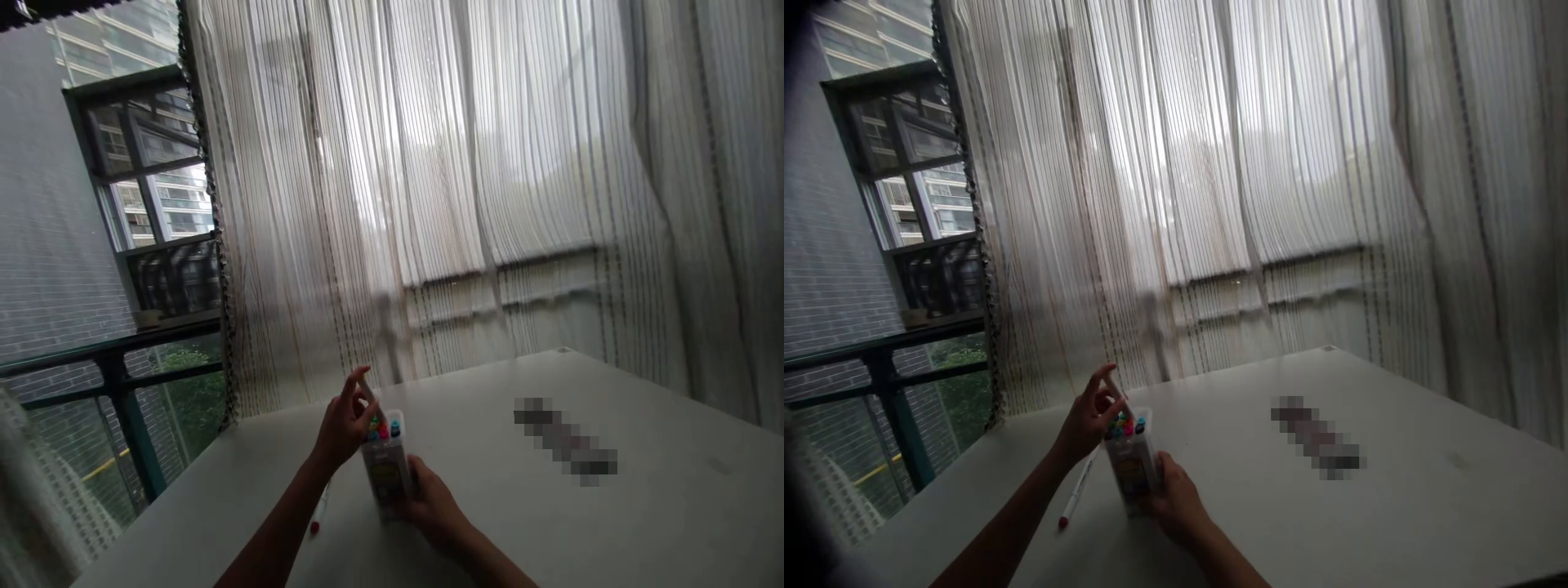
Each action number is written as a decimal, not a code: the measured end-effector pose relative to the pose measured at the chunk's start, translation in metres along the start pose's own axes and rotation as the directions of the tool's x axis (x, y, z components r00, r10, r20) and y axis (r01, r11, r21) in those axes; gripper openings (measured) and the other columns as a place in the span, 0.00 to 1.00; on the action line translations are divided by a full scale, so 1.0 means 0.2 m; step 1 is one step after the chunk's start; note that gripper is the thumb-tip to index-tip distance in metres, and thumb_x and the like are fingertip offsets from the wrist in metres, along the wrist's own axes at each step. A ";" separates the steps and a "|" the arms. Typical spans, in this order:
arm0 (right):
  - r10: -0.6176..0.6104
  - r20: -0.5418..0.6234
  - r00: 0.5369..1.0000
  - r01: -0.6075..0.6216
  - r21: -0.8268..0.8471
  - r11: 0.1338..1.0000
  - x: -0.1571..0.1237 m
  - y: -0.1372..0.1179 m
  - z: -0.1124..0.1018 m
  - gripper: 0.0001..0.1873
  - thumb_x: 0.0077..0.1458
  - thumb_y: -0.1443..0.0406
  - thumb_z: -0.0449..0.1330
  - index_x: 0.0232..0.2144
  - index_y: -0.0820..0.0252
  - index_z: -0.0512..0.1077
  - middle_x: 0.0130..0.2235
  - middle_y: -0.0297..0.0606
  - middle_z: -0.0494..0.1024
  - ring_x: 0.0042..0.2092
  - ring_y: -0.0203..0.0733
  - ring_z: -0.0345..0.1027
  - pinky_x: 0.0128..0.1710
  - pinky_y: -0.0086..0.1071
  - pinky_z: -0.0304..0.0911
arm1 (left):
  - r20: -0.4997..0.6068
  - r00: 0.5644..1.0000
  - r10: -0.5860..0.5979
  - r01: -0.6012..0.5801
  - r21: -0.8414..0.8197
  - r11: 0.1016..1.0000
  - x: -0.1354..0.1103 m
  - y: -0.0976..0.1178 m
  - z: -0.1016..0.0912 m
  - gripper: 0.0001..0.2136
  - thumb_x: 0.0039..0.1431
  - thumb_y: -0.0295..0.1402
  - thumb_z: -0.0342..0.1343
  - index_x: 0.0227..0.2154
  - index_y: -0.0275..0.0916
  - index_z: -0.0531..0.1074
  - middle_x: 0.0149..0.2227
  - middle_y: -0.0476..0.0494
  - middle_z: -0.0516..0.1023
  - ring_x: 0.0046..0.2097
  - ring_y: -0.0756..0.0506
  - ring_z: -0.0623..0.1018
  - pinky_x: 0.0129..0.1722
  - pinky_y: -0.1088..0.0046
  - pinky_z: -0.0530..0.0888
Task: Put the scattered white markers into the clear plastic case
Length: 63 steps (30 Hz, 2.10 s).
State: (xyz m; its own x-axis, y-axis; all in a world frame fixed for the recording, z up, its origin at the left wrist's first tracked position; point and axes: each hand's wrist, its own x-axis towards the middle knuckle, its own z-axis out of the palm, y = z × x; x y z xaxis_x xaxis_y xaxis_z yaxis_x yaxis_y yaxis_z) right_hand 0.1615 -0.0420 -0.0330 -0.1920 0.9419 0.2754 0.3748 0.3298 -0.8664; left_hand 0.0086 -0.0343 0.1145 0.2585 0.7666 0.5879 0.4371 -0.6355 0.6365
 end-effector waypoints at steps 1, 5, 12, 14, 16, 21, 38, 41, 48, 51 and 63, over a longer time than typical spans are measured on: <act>-0.004 0.002 1.000 0.004 0.004 1.000 0.00 0.00 0.00 0.28 0.37 0.65 0.62 0.45 0.58 0.66 0.43 0.40 0.74 0.46 0.50 0.65 0.43 0.35 0.58 | 0.018 1.000 0.001 -0.001 0.011 1.000 0.00 -0.01 0.00 0.26 0.55 0.33 0.52 0.56 0.42 0.52 0.28 0.51 0.74 0.25 0.50 0.75 0.26 0.75 0.72; -0.005 0.006 1.000 0.005 0.016 1.000 -0.01 -0.01 -0.01 0.28 0.37 0.65 0.62 0.45 0.58 0.66 0.43 0.40 0.74 0.45 0.49 0.65 0.43 0.35 0.59 | 0.031 1.000 0.005 -0.006 0.027 1.000 0.00 -0.02 0.01 0.19 0.56 0.35 0.51 0.51 0.37 0.64 0.25 0.51 0.73 0.24 0.50 0.74 0.24 0.77 0.71; -0.012 -0.001 1.000 0.012 0.020 1.000 -0.01 -0.01 0.00 0.28 0.37 0.65 0.62 0.45 0.57 0.66 0.44 0.40 0.74 0.46 0.50 0.65 0.42 0.35 0.59 | -0.010 0.999 -0.044 0.043 -0.061 0.997 0.01 -0.02 0.03 0.15 0.52 0.38 0.55 0.40 0.35 0.71 0.29 0.46 0.75 0.27 0.48 0.76 0.25 0.75 0.73; -0.014 -0.003 1.000 0.014 0.015 1.000 -0.01 -0.02 0.00 0.28 0.37 0.65 0.62 0.45 0.57 0.66 0.44 0.40 0.74 0.46 0.50 0.65 0.42 0.35 0.59 | -0.012 0.999 -0.030 0.029 -0.071 0.997 0.01 -0.01 0.02 0.12 0.51 0.38 0.55 0.35 0.35 0.71 0.28 0.46 0.76 0.27 0.47 0.76 0.26 0.74 0.73; -0.008 -0.001 1.000 0.008 0.005 1.000 -0.02 -0.03 -0.01 0.28 0.37 0.65 0.63 0.45 0.57 0.66 0.44 0.40 0.74 0.46 0.49 0.65 0.42 0.35 0.58 | -0.057 0.998 -0.014 0.009 -0.077 0.997 0.03 0.01 -0.01 0.12 0.50 0.39 0.56 0.33 0.36 0.71 0.28 0.46 0.75 0.29 0.47 0.75 0.28 0.74 0.73; 0.024 0.009 1.000 -0.024 -0.025 0.999 -0.04 -0.06 -0.03 0.27 0.36 0.64 0.64 0.43 0.57 0.66 0.42 0.38 0.74 0.44 0.48 0.65 0.41 0.34 0.58 | -0.262 0.965 0.025 -0.059 -0.122 0.991 0.08 0.09 -0.10 0.15 0.48 0.41 0.57 0.36 0.36 0.69 0.28 0.49 0.73 0.26 0.50 0.71 0.27 0.75 0.70; 0.053 0.013 0.998 -0.053 -0.050 0.997 -0.05 -0.07 -0.04 0.26 0.36 0.62 0.65 0.41 0.57 0.66 0.41 0.37 0.74 0.43 0.47 0.65 0.40 0.33 0.57 | 0.000 0.997 -0.077 0.076 0.125 0.989 -0.01 -0.09 0.02 0.15 0.49 0.41 0.57 0.35 0.35 0.75 0.26 0.46 0.76 0.28 0.46 0.75 0.30 0.72 0.72; 0.067 0.004 0.998 -0.067 -0.053 0.996 -0.06 -0.09 -0.05 0.26 0.35 0.63 0.65 0.41 0.57 0.66 0.39 0.37 0.74 0.42 0.47 0.65 0.39 0.33 0.57 | 0.029 0.999 -0.031 0.023 0.235 0.972 -0.01 -0.09 0.01 0.15 0.50 0.42 0.55 0.33 0.36 0.77 0.27 0.45 0.76 0.27 0.47 0.72 0.31 0.71 0.70; 0.056 0.008 0.998 -0.056 -0.048 0.997 -0.06 -0.09 -0.04 0.27 0.35 0.63 0.65 0.42 0.56 0.66 0.38 0.35 0.74 0.41 0.46 0.65 0.39 0.32 0.56 | 0.134 0.990 -0.044 0.015 0.211 0.977 0.00 -0.07 0.01 0.15 0.53 0.42 0.51 0.27 0.37 0.78 0.35 0.41 0.75 0.34 0.44 0.74 0.32 0.72 0.70; 0.064 0.005 0.998 -0.064 -0.051 0.997 -0.06 -0.09 -0.04 0.26 0.35 0.63 0.65 0.41 0.57 0.66 0.38 0.35 0.74 0.41 0.46 0.65 0.38 0.32 0.56 | 0.151 0.987 -0.062 0.030 0.207 0.978 0.00 -0.07 0.01 0.14 0.53 0.41 0.51 0.27 0.37 0.78 0.36 0.41 0.74 0.36 0.44 0.74 0.35 0.71 0.71; 0.061 0.011 0.998 -0.060 -0.048 0.997 -0.06 -0.08 -0.04 0.26 0.36 0.61 0.65 0.41 0.57 0.66 0.39 0.36 0.74 0.41 0.46 0.65 0.37 0.31 0.56 | 0.139 0.990 -0.037 0.017 0.143 0.990 0.00 -0.08 0.02 0.13 0.53 0.41 0.52 0.27 0.37 0.76 0.36 0.41 0.72 0.38 0.44 0.74 0.33 0.72 0.71</act>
State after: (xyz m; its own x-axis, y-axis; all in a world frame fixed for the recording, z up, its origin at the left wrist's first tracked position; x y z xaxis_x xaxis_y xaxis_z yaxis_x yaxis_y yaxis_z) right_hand 0.1650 -0.0576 -0.0178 -0.1788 0.9595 0.2178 0.4285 0.2752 -0.8606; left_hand 0.0047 -0.0239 0.1017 0.3597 0.7948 0.4888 0.5603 -0.6029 0.5680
